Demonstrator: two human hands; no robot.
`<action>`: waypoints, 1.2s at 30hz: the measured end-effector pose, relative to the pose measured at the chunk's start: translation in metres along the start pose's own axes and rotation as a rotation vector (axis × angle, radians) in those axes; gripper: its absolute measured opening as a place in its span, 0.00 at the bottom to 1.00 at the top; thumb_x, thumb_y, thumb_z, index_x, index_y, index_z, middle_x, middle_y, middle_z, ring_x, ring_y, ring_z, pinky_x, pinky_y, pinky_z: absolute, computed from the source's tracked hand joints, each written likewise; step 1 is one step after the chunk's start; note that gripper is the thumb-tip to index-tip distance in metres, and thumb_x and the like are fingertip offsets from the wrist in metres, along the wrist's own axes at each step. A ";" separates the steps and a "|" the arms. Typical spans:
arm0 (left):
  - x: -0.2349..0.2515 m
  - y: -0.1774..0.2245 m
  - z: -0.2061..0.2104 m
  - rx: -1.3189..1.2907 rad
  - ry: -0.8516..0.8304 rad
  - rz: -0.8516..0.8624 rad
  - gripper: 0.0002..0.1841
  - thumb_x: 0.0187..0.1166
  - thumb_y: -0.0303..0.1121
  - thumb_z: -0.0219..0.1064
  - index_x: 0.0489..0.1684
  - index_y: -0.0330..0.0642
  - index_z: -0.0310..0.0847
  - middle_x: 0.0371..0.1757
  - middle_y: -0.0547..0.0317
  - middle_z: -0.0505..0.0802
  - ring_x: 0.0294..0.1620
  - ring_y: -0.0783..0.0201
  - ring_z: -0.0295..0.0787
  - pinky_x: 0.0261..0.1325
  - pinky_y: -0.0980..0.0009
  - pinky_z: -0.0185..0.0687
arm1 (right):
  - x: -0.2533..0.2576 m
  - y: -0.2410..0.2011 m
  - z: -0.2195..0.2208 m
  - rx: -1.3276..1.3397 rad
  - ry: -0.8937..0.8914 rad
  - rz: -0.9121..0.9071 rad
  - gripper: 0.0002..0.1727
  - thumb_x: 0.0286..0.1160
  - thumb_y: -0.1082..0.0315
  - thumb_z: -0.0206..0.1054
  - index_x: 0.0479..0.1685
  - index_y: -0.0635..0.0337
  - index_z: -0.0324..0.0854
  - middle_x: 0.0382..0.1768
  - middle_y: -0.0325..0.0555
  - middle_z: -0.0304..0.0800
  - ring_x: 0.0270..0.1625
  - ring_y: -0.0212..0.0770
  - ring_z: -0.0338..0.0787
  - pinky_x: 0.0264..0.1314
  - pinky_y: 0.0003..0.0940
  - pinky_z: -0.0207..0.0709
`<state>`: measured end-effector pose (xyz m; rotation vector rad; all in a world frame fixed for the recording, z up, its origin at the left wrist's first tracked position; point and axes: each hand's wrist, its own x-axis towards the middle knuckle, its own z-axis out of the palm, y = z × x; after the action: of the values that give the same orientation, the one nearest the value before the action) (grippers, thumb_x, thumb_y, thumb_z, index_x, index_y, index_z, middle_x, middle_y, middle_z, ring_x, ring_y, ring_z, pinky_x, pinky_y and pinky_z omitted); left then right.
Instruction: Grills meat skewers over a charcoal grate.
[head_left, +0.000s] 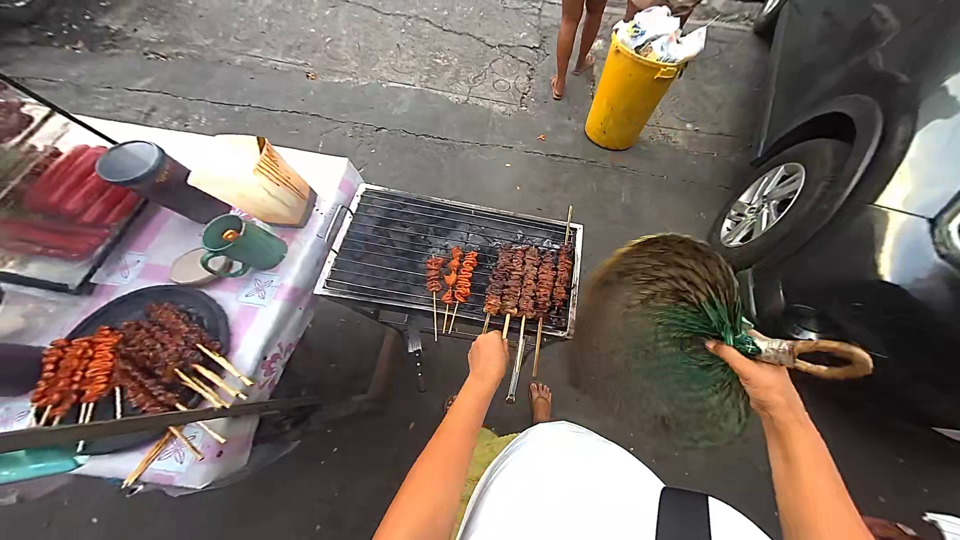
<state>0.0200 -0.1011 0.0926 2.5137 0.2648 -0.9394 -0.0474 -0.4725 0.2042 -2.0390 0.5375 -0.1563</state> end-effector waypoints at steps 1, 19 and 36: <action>0.003 0.000 0.005 -0.039 0.017 -0.017 0.18 0.91 0.36 0.54 0.60 0.31 0.86 0.61 0.35 0.91 0.67 0.40 0.88 0.71 0.43 0.80 | 0.007 0.005 0.000 -0.064 0.065 0.013 0.27 0.66 0.66 0.73 0.63 0.76 0.78 0.56 0.56 0.87 0.60 0.31 0.85 0.68 0.28 0.77; -0.002 0.012 0.010 0.133 0.083 -0.091 0.20 0.93 0.37 0.50 0.62 0.32 0.85 0.63 0.34 0.91 0.69 0.39 0.88 0.69 0.42 0.81 | 0.026 0.008 0.005 0.026 0.045 -0.011 0.28 0.71 0.67 0.73 0.68 0.76 0.77 0.61 0.60 0.87 0.64 0.36 0.86 0.73 0.32 0.75; 0.003 -0.017 -0.001 0.119 0.178 -0.150 0.18 0.91 0.33 0.54 0.69 0.37 0.84 0.69 0.35 0.89 0.73 0.39 0.85 0.73 0.42 0.78 | 0.004 0.030 -0.091 0.114 0.293 -0.089 0.35 0.66 0.69 0.74 0.72 0.80 0.68 0.65 0.57 0.82 0.66 0.28 0.83 0.73 0.23 0.74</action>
<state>0.0178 -0.0854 0.0857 2.7225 0.4713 -0.8076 -0.0830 -0.5591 0.2248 -1.9404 0.6041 -0.5331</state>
